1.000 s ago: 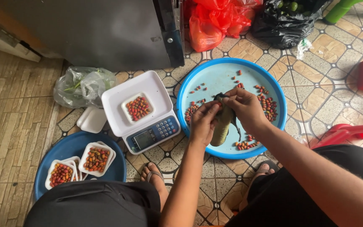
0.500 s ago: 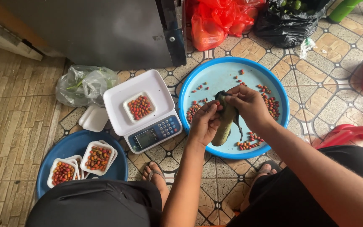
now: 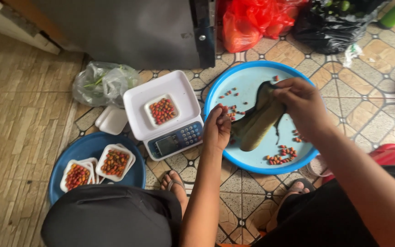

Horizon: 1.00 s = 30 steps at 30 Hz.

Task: Peeling long green pods to extract seeds and sorting them into containers on a digital scale.

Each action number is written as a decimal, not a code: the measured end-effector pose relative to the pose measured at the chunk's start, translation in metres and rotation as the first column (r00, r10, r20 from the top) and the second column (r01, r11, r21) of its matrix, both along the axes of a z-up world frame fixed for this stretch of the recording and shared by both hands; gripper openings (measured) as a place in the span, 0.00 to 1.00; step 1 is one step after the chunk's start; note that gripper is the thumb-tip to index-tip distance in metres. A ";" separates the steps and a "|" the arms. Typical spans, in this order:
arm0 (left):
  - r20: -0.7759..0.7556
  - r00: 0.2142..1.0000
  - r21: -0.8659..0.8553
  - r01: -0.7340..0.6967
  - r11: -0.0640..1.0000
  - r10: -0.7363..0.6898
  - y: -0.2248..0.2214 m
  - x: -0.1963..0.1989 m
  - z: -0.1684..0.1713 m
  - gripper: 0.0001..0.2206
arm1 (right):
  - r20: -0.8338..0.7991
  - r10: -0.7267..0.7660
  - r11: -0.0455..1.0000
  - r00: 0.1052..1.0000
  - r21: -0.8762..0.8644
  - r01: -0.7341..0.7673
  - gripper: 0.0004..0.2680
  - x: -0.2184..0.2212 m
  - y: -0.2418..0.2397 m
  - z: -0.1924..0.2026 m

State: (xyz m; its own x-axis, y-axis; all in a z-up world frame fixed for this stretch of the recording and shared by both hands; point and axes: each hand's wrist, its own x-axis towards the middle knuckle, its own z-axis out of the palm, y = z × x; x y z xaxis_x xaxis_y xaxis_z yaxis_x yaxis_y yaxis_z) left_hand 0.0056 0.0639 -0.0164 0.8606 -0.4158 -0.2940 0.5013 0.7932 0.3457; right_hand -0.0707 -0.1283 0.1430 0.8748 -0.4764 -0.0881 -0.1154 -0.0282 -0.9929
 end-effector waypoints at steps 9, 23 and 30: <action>-0.254 0.808 0.523 -0.348 0.778 0.532 0.092 0.065 -0.022 0.12 | 0.094 -0.022 0.992 0.995 0.128 0.010 0.03 -0.008 -0.048 0.025; 0.321 0.881 0.946 -0.284 -0.155 0.348 0.202 0.130 -0.140 0.07 | 0.050 0.154 0.988 0.987 -0.040 -0.152 0.02 0.013 -0.114 -0.040; 0.267 0.939 0.949 -0.217 -0.229 0.218 0.201 0.135 -0.134 0.06 | 0.075 0.069 0.997 0.995 0.022 -0.071 0.05 0.013 -0.091 -0.019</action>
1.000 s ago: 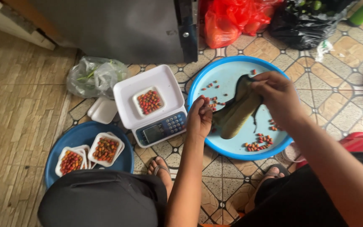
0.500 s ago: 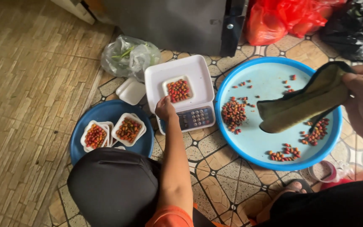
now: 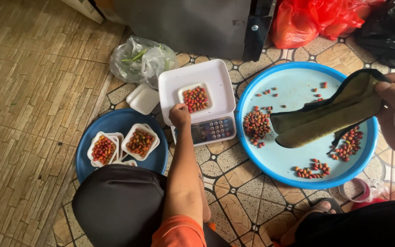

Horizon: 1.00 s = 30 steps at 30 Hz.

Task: Peeling long green pods to extract seeds and sorting them into containers on a digital scale.

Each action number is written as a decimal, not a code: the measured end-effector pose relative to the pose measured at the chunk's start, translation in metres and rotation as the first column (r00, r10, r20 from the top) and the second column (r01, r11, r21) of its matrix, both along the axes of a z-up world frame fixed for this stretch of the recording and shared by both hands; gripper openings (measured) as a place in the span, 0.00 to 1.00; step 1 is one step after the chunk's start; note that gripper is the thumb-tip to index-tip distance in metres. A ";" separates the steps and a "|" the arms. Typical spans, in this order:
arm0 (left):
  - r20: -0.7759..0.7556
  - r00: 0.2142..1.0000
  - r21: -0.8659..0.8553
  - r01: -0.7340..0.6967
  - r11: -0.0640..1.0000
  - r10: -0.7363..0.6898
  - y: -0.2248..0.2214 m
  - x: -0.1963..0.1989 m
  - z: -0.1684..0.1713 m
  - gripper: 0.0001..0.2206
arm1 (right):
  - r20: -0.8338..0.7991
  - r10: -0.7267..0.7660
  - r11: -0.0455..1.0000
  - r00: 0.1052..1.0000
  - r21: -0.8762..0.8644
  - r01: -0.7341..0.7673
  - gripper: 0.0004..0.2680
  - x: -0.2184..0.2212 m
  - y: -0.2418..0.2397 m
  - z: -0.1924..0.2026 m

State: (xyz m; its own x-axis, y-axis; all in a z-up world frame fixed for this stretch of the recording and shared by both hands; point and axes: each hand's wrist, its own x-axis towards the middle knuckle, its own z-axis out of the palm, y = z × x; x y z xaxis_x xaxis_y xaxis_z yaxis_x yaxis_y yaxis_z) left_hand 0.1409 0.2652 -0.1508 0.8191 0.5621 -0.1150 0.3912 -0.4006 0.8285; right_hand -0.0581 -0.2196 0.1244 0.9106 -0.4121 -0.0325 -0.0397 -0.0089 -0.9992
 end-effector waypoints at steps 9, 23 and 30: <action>-0.063 0.990 -0.171 -0.135 0.976 0.126 -0.066 0.031 0.003 0.11 | 0.006 -0.004 1.000 1.000 0.026 0.004 0.04 0.001 -0.003 0.000; 0.460 0.785 -0.779 0.581 0.236 -0.415 -0.262 -0.172 0.218 0.12 | -0.083 -0.087 0.991 0.993 -0.106 0.078 0.05 -0.002 0.044 0.006; 0.315 0.894 -0.821 0.425 0.381 -0.319 -0.267 -0.182 0.216 0.12 | -0.206 0.013 0.898 0.978 -0.429 -0.103 0.06 -0.012 0.094 0.004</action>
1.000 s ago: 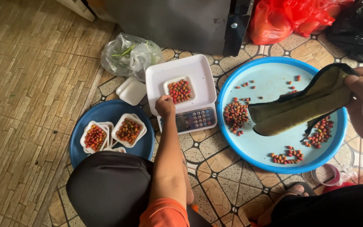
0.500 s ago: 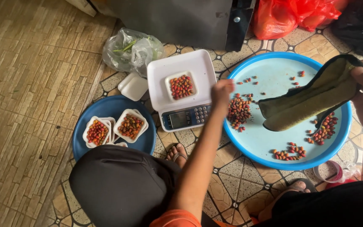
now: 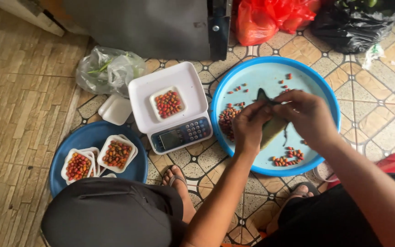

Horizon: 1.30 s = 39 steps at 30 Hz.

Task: Peeling long green pods to extract seeds and sorting them into containers on a digital scale.

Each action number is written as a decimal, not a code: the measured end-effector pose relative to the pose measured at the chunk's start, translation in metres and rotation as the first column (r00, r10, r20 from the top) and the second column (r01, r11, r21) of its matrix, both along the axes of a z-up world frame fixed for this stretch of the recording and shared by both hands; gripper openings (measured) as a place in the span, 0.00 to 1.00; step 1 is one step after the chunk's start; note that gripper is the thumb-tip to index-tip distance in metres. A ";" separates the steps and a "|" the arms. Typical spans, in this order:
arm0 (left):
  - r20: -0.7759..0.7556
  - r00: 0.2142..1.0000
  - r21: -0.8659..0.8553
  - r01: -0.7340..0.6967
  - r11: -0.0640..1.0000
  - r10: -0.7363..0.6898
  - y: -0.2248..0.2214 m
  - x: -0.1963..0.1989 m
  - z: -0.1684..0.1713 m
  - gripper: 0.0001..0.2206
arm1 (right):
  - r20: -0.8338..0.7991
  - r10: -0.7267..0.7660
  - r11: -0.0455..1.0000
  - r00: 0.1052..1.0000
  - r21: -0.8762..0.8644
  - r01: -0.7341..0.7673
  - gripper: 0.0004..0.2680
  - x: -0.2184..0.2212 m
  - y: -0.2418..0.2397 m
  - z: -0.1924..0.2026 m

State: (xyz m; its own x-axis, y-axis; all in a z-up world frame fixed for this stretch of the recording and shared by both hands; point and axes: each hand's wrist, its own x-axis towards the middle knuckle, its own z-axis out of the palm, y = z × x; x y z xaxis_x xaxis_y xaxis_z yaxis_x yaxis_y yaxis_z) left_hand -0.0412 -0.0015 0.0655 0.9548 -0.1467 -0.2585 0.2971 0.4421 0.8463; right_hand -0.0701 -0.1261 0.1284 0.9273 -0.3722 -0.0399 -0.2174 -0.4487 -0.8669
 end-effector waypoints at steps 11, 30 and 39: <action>0.110 0.994 -0.010 0.025 1.000 -0.024 0.003 -0.005 -0.007 0.08 | 0.083 -0.011 1.000 0.996 -0.002 0.011 0.10 0.006 0.003 -0.016; 0.097 0.994 -0.134 0.070 0.989 -0.057 0.016 0.004 0.003 0.11 | 0.015 0.009 0.940 1.000 0.340 -0.014 0.05 0.010 0.018 -0.009; 0.051 0.995 -0.250 0.091 0.964 -0.081 0.005 0.010 -0.047 0.11 | 0.027 -0.064 0.945 0.998 0.323 0.052 0.05 0.019 0.017 -0.017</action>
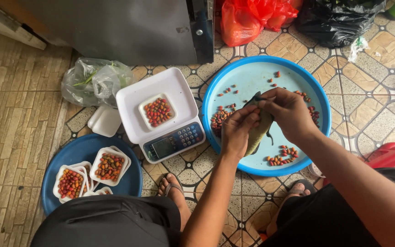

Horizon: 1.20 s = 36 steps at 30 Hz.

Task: Peeling long green pods to extract seeds and sorting them into containers on a digital scale.

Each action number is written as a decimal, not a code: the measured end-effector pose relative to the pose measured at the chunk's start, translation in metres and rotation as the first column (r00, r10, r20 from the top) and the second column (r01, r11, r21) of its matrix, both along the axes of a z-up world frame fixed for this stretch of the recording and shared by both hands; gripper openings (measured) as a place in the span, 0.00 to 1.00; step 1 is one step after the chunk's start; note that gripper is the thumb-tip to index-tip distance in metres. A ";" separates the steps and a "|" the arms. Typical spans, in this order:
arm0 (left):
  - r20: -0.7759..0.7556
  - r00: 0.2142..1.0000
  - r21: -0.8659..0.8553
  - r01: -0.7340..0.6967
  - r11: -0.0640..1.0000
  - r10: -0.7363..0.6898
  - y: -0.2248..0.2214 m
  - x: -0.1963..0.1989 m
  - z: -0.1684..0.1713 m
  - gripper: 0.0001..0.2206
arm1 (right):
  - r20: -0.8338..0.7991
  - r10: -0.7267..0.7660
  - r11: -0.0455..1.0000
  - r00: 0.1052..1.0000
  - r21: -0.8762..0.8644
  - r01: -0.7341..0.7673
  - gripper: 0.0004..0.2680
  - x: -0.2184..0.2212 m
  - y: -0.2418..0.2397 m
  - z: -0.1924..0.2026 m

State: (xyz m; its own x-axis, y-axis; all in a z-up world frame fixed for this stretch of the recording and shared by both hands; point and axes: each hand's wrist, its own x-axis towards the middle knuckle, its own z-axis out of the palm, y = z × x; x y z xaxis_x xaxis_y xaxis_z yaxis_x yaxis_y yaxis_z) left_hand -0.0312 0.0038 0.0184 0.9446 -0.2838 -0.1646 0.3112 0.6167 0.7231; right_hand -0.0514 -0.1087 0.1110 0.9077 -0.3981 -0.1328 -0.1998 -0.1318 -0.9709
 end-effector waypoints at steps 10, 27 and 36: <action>-0.052 0.996 0.040 -0.066 0.997 0.068 -0.009 0.004 -0.022 0.09 | -0.021 0.078 0.983 0.997 -0.168 -0.081 0.08 0.004 0.003 -0.017; 0.010 0.993 -0.327 0.114 0.938 -0.117 0.070 0.060 -0.022 0.12 | 0.007 -0.042 0.993 0.999 -0.107 0.042 0.03 0.017 -0.051 0.009; 0.137 0.975 -0.427 0.215 0.878 -0.173 0.094 0.067 -0.009 0.09 | 0.131 -0.073 0.997 0.989 0.008 0.072 0.04 0.028 -0.105 -0.008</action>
State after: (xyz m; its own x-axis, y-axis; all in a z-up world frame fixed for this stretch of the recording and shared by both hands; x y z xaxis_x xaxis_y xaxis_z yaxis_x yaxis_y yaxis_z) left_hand 0.0361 0.0976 0.0091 0.8680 -0.4857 0.1031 0.4028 0.8102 0.4260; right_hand -0.0239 -0.2137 0.1029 0.8861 -0.4633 -0.0153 -0.0793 -0.1188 -0.9897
